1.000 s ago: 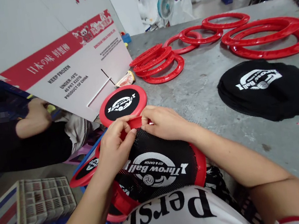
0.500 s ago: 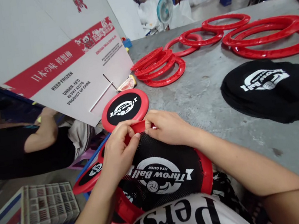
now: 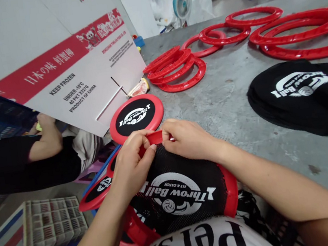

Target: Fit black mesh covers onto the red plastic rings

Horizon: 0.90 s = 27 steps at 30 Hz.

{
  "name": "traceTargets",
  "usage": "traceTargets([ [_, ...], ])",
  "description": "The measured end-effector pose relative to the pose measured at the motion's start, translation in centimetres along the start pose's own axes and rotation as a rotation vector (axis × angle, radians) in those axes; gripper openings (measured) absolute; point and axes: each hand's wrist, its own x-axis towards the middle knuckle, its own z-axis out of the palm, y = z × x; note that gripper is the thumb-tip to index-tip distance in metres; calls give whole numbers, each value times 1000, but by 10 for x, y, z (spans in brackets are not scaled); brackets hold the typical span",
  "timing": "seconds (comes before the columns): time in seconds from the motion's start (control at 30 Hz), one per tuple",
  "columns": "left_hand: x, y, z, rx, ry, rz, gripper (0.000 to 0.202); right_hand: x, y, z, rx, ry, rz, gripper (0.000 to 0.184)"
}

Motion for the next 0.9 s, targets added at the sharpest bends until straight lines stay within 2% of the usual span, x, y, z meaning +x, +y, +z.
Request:
traceTargets([
  [0.7, 12, -4, 4, 16, -71, -48, 22, 4, 6, 6, -52, 17, 75, 9],
  [0.9, 13, -9, 7, 34, -56, -80, 23, 10, 15, 3, 74, -12, 48, 13],
])
